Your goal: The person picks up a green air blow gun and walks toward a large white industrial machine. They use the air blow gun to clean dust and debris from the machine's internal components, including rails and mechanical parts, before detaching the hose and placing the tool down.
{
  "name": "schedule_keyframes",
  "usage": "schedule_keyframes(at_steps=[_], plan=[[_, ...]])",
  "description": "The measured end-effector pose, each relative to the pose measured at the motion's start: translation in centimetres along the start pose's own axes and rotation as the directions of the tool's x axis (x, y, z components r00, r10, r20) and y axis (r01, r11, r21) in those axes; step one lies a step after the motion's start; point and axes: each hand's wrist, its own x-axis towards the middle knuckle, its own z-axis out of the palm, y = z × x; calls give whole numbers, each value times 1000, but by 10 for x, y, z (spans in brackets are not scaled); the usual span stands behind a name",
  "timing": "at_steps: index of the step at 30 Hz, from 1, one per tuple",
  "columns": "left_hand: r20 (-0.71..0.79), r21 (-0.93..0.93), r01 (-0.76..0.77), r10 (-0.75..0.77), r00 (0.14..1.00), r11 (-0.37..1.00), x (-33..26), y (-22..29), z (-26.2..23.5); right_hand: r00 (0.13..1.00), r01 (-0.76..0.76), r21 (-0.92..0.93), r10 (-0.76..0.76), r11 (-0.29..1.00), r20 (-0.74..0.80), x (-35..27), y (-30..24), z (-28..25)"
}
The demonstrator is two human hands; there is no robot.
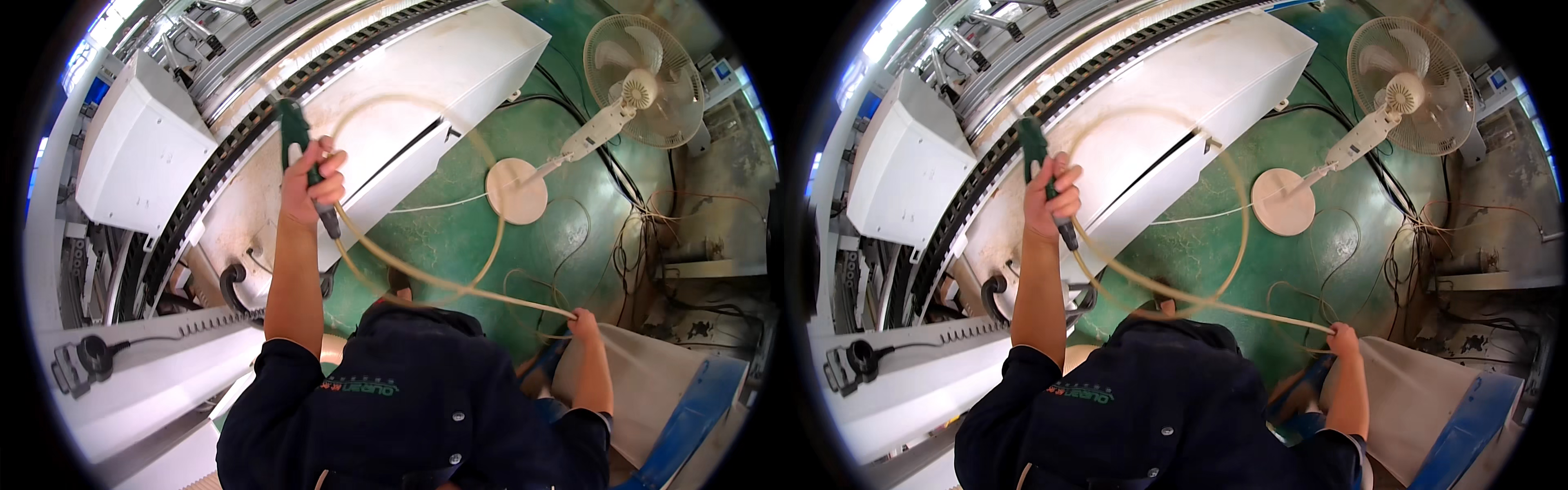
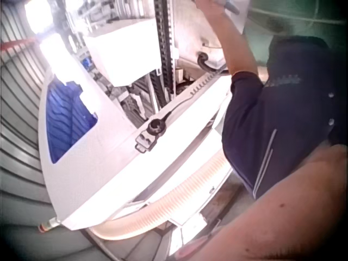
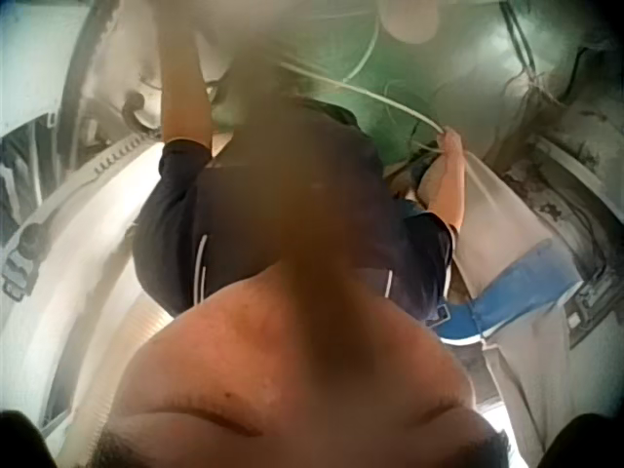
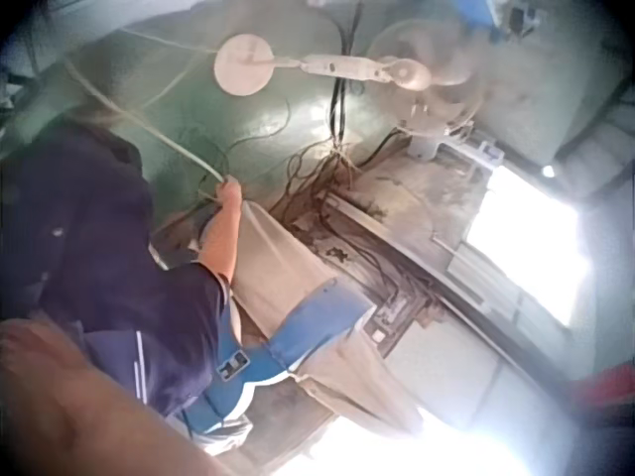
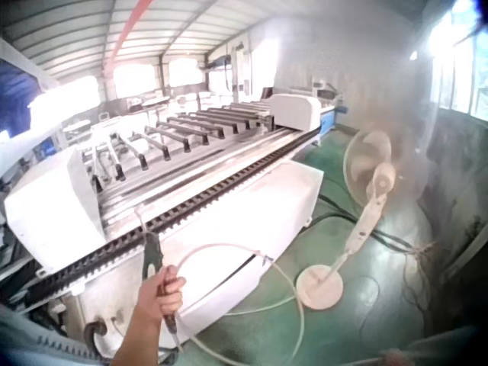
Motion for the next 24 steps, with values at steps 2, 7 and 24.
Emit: schedule_keyframes(at_steps=[2,7,24], plan=[[-29,25,197,-196,980,980,29,-1,-1,992,-76,-264,99,962,75,41,-20,-47],[-128,278,579,-568,813,766,109,-51,28,991,34,-254,-65,967,-116,172,-185,-192],[-271,866,286,-95,958,410,205,-115,40,744,409,855,-659,318,-111,177,-292,-337]])
